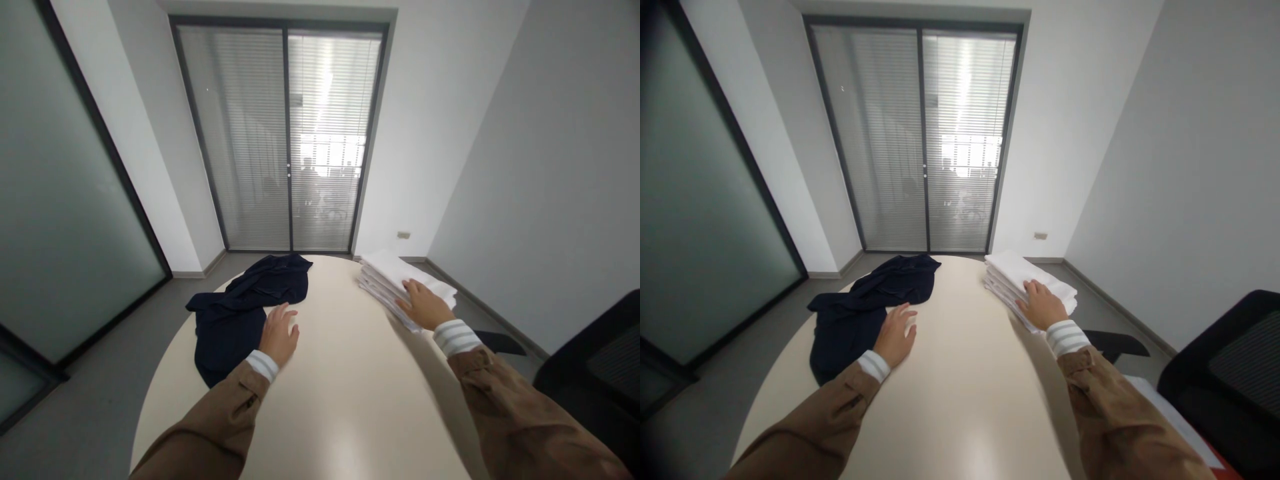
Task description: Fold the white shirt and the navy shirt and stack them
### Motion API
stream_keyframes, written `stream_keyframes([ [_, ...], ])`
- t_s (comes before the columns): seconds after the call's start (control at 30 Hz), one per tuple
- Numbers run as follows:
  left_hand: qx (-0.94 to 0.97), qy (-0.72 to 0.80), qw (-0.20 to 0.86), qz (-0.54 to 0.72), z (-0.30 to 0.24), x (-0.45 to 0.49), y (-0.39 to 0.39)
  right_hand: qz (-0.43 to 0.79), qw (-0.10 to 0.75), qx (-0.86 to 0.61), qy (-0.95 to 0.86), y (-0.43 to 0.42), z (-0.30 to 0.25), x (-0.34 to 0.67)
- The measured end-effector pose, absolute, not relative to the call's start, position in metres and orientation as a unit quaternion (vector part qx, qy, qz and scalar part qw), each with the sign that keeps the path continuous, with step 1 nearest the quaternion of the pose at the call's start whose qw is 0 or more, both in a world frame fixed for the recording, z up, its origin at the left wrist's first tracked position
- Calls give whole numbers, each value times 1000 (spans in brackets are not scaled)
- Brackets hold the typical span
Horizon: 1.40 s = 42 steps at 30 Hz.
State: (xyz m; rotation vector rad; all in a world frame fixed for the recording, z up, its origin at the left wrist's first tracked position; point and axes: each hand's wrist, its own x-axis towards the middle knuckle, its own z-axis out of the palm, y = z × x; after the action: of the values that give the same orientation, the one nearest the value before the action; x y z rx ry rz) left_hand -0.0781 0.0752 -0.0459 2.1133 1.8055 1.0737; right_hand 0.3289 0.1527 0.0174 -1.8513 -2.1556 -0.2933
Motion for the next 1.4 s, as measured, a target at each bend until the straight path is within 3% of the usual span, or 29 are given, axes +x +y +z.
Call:
stream_keyframes([
  [0.1, 650, 718, -40, 244, -38, -92, 74, -170, 178, -671, -700, 141, 18, 305],
  [0.23, 578, 803, -2, 148, -36, -111, 78, -254, 273, -626, -685, 131, 14, 270],
  [0.5, 590, 803, -45, 69, -29, -119, 82, -158, 296, -494, -803, 130, -39, 228],
  [0.77, 641, 765, -20, 53, -10, -104, 71, -113, 299, -476, -819, 128, -47, 227],
  [0.87, 685, 725, 3, 70, -18, -75, 56, -71, 283, -454, -842, 123, -45, 221],
  [1.03, 782, 569, 96, 235, -25, -24, 24, 13, 241, -355, -903, 109, -37, 206],
  [1.23, 856, 386, 219, 264, 3, -16, 11, 77, 230, -309, -920, 98, -33, 187],
  [1.3, 827, 407, 206, 328, 7, -24, 18, 91, 231, -311, -917, 96, -34, 181],
  [1.4, 758, 534, 72, 368, 4, -39, 32, 101, 243, -336, -905, 94, -35, 173],
])
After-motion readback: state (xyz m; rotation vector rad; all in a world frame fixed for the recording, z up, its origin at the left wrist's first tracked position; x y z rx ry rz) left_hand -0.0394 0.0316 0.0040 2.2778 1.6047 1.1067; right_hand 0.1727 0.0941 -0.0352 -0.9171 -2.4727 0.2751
